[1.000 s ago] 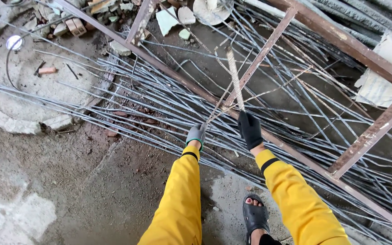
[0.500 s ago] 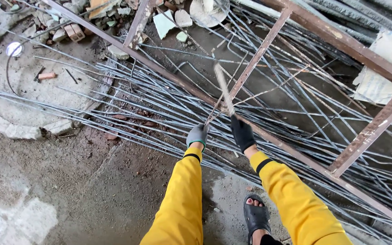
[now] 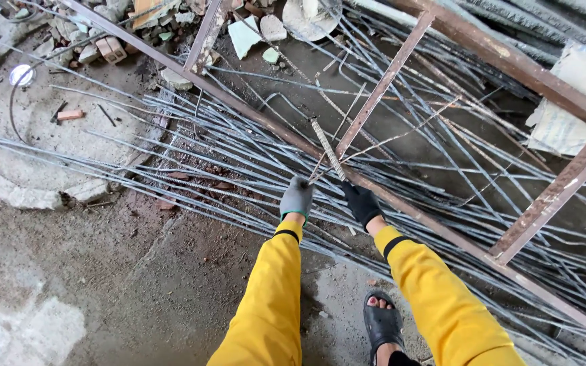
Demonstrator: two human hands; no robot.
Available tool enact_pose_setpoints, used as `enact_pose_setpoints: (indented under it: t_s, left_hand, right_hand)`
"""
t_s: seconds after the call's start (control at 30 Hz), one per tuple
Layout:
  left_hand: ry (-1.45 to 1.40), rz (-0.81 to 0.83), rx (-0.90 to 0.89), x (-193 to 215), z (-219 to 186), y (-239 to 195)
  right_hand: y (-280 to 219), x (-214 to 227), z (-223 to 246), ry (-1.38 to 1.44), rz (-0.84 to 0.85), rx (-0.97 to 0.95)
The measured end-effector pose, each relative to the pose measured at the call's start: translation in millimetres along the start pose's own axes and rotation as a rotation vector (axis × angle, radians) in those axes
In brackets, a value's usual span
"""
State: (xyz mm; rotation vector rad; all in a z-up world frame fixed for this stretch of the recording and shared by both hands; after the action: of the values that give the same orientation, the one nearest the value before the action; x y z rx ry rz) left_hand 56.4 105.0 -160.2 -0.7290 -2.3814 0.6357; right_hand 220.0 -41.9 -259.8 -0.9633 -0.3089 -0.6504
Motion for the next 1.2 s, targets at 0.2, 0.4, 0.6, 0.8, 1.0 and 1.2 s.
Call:
enact_pose_setpoints:
  t_s: [0.2,0.4,0.6,0.8,1.0,1.2]
  left_hand:
    - [-0.078,0.052,0.019,-20,60,49]
    - [-0.274,0.064,0.077,-22,28,19]
    - [-0.033,-0.078,0.003,-1,14,9]
    - [-0.190,-0.030,-0.007,-12,48,38]
    - [-0.806,0.130,0.139,-42,32,37]
    - [-0.784,0.234,0.112,-79,64,53]
  right_hand:
    - [-45,57,61,-0.102,-0.271,0.322]
    - [-31,36,21,-0.205,-0.404,0.437]
    - [24,-17,-36,-0.096,-0.026,0.054]
    - [-72,54,84,-0.217,-0.230,0.370]
    - [-36,32,61,-0.208,-0.403,0.537]
    - [-1,-8,-4,0.220,0.104,-0.010]
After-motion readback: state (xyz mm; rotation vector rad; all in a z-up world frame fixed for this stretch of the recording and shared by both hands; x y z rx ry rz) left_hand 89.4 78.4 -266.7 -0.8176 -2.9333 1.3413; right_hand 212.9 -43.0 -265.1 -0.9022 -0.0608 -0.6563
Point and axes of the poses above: each hand's wrist, its own y-axis towards the middle knuckle, its own x-axis out of the back of the hand, z = x × y, the point moved 5 cm from there along y, towards the middle knuckle, and after that the axes turned 14 degrees about -y, right-handed, at the moved point
